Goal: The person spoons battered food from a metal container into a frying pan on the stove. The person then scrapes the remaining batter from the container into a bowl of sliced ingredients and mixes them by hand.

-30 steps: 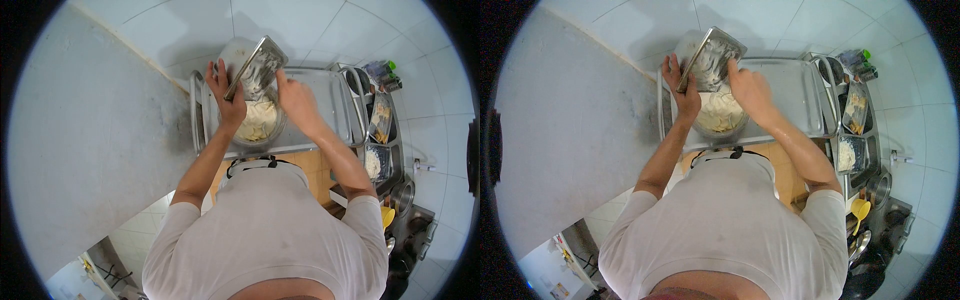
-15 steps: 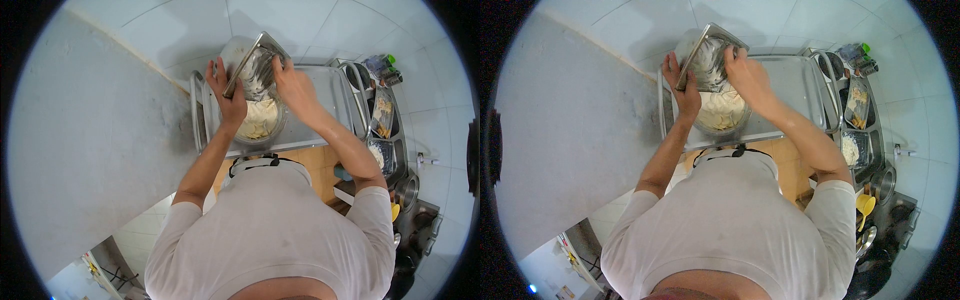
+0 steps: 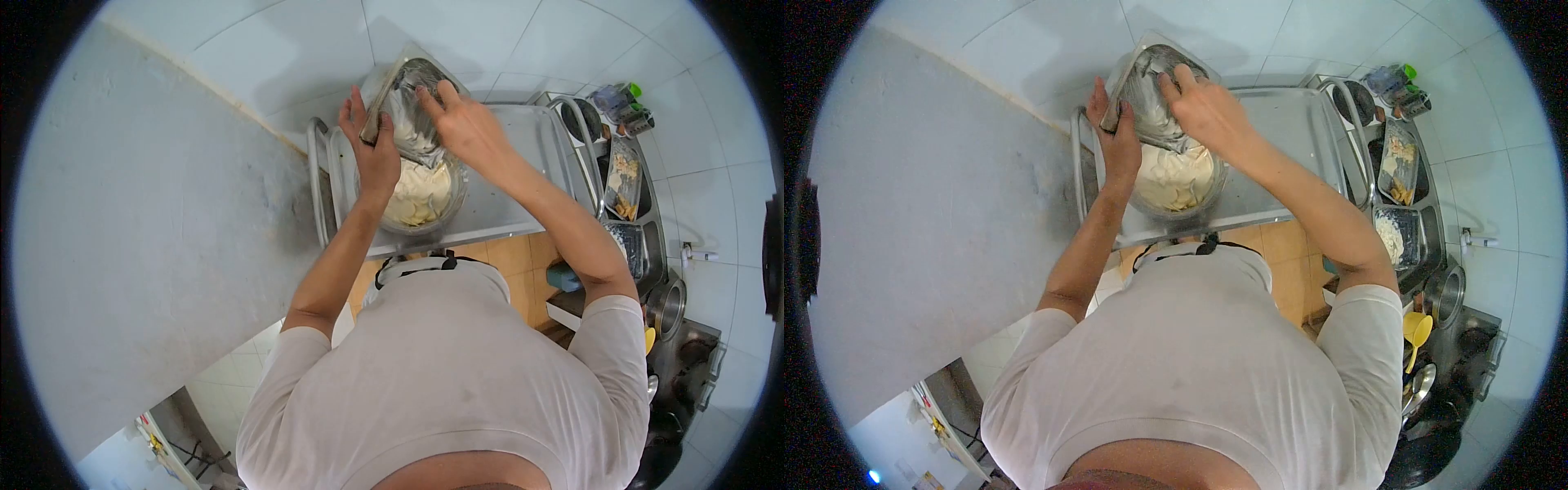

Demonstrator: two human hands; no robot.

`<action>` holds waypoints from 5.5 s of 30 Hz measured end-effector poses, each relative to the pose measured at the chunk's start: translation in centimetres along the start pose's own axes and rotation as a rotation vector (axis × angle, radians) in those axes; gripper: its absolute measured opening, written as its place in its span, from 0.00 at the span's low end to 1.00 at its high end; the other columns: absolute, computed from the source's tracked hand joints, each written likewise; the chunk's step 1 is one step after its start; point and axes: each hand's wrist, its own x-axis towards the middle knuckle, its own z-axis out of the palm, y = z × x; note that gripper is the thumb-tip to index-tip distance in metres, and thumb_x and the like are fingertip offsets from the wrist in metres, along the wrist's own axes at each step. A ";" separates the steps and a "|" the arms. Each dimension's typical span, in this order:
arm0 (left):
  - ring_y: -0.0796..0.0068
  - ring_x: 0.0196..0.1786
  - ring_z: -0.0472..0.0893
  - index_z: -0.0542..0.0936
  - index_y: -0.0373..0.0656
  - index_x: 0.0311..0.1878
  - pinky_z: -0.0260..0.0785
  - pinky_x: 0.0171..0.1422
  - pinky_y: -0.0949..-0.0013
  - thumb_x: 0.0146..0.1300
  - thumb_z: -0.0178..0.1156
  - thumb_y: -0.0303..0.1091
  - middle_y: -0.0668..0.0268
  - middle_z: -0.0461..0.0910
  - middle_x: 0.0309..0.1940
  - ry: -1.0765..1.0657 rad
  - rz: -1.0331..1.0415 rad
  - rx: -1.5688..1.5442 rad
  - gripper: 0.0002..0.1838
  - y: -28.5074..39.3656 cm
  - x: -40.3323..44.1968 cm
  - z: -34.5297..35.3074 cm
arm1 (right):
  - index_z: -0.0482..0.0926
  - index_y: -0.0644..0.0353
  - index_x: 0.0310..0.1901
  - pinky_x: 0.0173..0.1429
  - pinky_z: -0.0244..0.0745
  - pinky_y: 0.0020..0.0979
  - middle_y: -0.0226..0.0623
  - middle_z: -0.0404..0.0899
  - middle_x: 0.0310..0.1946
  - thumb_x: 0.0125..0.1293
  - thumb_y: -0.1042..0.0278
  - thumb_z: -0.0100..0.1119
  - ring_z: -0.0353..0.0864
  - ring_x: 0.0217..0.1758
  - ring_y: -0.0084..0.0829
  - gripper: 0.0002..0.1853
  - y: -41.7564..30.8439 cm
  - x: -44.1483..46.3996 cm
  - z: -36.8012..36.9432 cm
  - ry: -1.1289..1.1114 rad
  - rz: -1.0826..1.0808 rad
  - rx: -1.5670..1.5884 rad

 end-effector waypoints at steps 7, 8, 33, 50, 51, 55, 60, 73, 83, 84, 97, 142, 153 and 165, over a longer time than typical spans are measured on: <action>0.57 0.78 0.52 0.51 0.43 0.80 0.47 0.79 0.59 0.76 0.48 0.32 0.52 0.44 0.75 0.012 -0.068 -0.228 0.33 -2.0 0.7 0.0 | 0.77 0.70 0.53 0.33 0.83 0.41 0.47 0.74 0.40 0.61 0.73 0.55 0.85 0.34 0.43 0.19 -0.4 -1.2 1.3 -0.170 0.048 -0.065; 0.58 0.78 0.53 0.50 0.43 0.80 0.48 0.79 0.59 0.76 0.48 0.32 0.53 0.45 0.75 0.009 -0.081 -0.255 0.33 -2.0 0.9 -0.1 | 0.77 0.69 0.52 0.33 0.83 0.40 0.46 0.74 0.40 0.61 0.72 0.55 0.85 0.35 0.43 0.18 -0.4 -1.0 1.1 -0.191 0.046 -0.070; 0.63 0.74 0.60 0.51 0.42 0.79 0.52 0.78 0.62 0.75 0.52 0.30 0.55 0.55 0.71 0.040 -0.137 -0.316 0.34 -0.7 0.8 -0.5 | 0.76 0.73 0.48 0.31 0.83 0.38 0.45 0.74 0.38 0.61 0.73 0.55 0.85 0.33 0.41 0.15 -0.9 -0.3 0.3 -0.089 0.024 -0.093; 0.66 0.76 0.59 0.52 0.42 0.80 0.49 0.80 0.65 0.77 0.51 0.33 0.58 0.56 0.77 0.025 -0.192 -0.475 0.33 -2.5 1.2 -0.2 | 0.76 0.67 0.56 0.32 0.84 0.36 0.41 0.72 0.38 0.62 0.72 0.56 0.83 0.35 0.40 0.20 -1.8 0.6 -0.2 0.035 -0.028 -0.096; 0.66 0.76 0.59 0.52 0.41 0.79 0.49 0.80 0.65 0.77 0.51 0.33 0.58 0.56 0.77 0.019 -0.196 -0.477 0.33 -2.4 1.2 -0.2 | 0.76 0.67 0.54 0.31 0.84 0.37 0.40 0.73 0.38 0.62 0.72 0.56 0.82 0.35 0.39 0.18 -1.7 0.6 -0.1 0.039 -0.031 -0.092; 0.66 0.77 0.58 0.51 0.40 0.79 0.49 0.80 0.65 0.76 0.51 0.33 0.57 0.55 0.77 0.008 -0.201 -0.471 0.33 -2.4 1.3 -0.3 | 0.79 0.65 0.47 0.31 0.83 0.37 0.36 0.74 0.39 0.62 0.71 0.55 0.80 0.39 0.37 0.12 -1.8 0.6 -0.2 0.055 -0.044 -0.088; 0.67 0.76 0.60 0.51 0.41 0.80 0.50 0.79 0.65 0.76 0.52 0.32 0.58 0.57 0.77 0.006 -0.203 -0.432 0.33 -2.2 1.3 -0.3 | 0.83 0.61 0.38 0.37 0.82 0.36 0.30 0.76 0.40 0.59 0.69 0.57 0.78 0.46 0.34 0.09 -1.7 0.8 -1.3 0.067 -0.158 -0.109; 0.68 0.72 0.62 0.49 0.38 0.80 0.53 0.76 0.68 0.75 0.52 0.33 0.57 0.60 0.72 -0.048 -0.252 -0.560 0.35 -2.5 1.3 -0.2 | 0.85 0.57 0.47 0.45 0.79 0.32 0.28 0.75 0.42 0.58 0.67 0.57 0.76 0.47 0.31 0.15 -0.7 0.9 -1.2 -0.041 -0.156 -0.154; 0.71 0.68 0.66 0.49 0.39 0.80 0.56 0.73 0.70 0.76 0.52 0.33 0.60 0.63 0.69 -0.046 -0.232 -0.539 0.35 -2.5 1.2 -0.3 | 0.84 0.56 0.48 0.43 0.79 0.34 0.29 0.75 0.41 0.58 0.67 0.58 0.75 0.47 0.32 0.16 -1.0 1.1 -1.6 -0.167 -0.104 -0.216; 0.71 0.68 0.66 0.49 0.39 0.80 0.56 0.73 0.70 0.76 0.52 0.34 0.60 0.64 0.69 -0.042 -0.234 -0.534 0.35 -2.4 1.3 -0.3 | 0.84 0.56 0.48 0.43 0.79 0.33 0.28 0.75 0.41 0.58 0.67 0.58 0.76 0.47 0.31 0.16 -1.1 1.0 -1.8 -0.129 -0.149 -0.167; 0.69 0.71 0.65 0.48 0.42 0.80 0.58 0.75 0.66 0.78 0.49 0.38 0.58 0.63 0.73 -0.115 -0.339 -0.681 0.34 -1.5 1.2 -0.7 | 0.86 0.53 0.45 0.47 0.78 0.34 0.27 0.79 0.43 0.58 0.68 0.57 0.77 0.51 0.30 0.14 -0.9 1.0 -3.3 -0.159 -0.228 -0.047; 0.62 0.76 0.57 0.46 0.39 0.80 0.49 0.79 0.63 0.77 0.50 0.38 0.54 0.56 0.74 -0.213 -0.183 -0.305 0.36 -1.4 2.6 -1.6 | 0.72 0.70 0.63 0.39 0.82 0.43 0.48 0.75 0.41 0.61 0.74 0.51 0.83 0.42 0.46 0.26 -2.5 0.1 -3.0 -0.167 0.076 -0.044; 0.62 0.74 0.58 0.45 0.39 0.80 0.49 0.78 0.62 0.76 0.51 0.35 0.54 0.60 0.68 -0.097 -0.030 -0.139 0.37 0.9 2.4 -1.8 | 0.71 0.80 0.55 0.30 0.83 0.40 0.56 0.76 0.38 0.65 0.75 0.50 0.85 0.29 0.49 0.20 -2.6 -0.8 -2.0 -0.208 0.244 -0.019; 0.57 0.76 0.55 0.46 0.37 0.80 0.42 0.80 0.58 0.69 0.48 0.22 0.52 0.56 0.72 -0.036 0.172 -0.201 0.38 0.1 2.0 -1.2 | 0.71 0.77 0.57 0.34 0.82 0.49 0.63 0.77 0.40 0.66 0.74 0.47 0.84 0.31 0.56 0.20 -2.5 -1.5 -1.6 -0.230 0.269 0.122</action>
